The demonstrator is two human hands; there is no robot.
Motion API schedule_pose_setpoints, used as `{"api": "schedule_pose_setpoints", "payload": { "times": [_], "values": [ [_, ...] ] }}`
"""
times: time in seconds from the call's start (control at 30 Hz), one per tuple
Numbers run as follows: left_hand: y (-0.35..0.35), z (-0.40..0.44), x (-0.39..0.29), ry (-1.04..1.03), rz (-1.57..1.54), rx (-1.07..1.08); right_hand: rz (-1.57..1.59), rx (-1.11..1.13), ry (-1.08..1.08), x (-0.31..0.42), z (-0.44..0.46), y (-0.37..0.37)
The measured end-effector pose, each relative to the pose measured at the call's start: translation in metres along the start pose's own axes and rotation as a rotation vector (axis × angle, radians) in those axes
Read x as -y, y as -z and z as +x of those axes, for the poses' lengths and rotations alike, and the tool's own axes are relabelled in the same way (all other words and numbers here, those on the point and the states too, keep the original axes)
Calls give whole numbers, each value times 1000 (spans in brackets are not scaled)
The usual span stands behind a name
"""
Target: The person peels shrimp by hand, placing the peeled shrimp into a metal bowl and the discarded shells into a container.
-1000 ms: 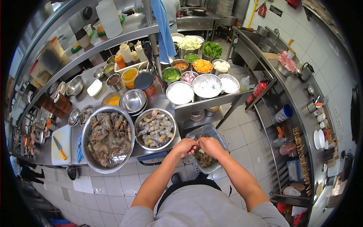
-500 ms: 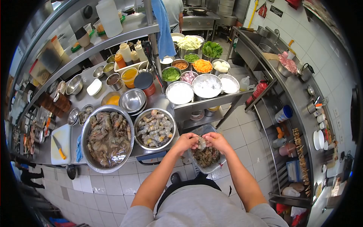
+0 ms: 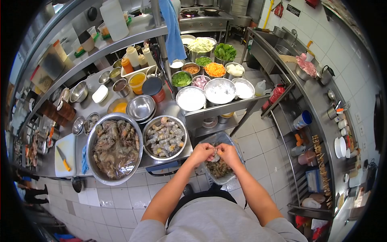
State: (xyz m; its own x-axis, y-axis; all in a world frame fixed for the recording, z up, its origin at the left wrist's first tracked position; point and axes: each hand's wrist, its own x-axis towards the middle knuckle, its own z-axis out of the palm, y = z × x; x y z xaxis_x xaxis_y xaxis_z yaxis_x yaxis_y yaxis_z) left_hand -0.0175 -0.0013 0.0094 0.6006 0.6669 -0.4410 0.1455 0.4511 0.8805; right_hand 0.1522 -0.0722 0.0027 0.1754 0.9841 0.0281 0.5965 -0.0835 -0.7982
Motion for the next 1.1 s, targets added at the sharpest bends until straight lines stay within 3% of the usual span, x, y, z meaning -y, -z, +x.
{"api": "schedule_pose_setpoints", "payload": {
  "times": [0.03,0.1,0.2,0.27,0.37,0.53,0.6,0.73,0.8,0.93,1.03,1.1],
  "values": [
    [5,-1,-2,0,0,1,0,-1,-1,-7,2,0],
    [19,-3,-8,-73,36,161,636,242,-325,-12,8,2],
    [30,-6,-12,-87,-62,207,872,357,-426,-7,7,11],
    [26,-5,-9,-98,-131,194,891,312,-404,-3,9,7],
    [4,-6,-3,-137,-230,-221,883,198,-357,-2,12,-3],
    [-9,3,27,-161,-271,-185,668,104,-228,3,12,-15],
    [-11,1,29,-207,-283,-222,252,50,22,13,6,-13],
    [-8,-4,23,-195,-189,-223,158,65,-42,17,6,-8],
    [-5,-3,24,-210,-122,-195,523,146,-268,10,12,-9],
    [-5,-3,26,-231,-172,-163,500,91,-361,8,15,-9],
    [0,-7,17,-251,-194,-115,716,21,-435,-7,21,-8],
    [4,-8,11,-224,-355,-100,915,132,-405,-8,21,-2]
  ]
}}
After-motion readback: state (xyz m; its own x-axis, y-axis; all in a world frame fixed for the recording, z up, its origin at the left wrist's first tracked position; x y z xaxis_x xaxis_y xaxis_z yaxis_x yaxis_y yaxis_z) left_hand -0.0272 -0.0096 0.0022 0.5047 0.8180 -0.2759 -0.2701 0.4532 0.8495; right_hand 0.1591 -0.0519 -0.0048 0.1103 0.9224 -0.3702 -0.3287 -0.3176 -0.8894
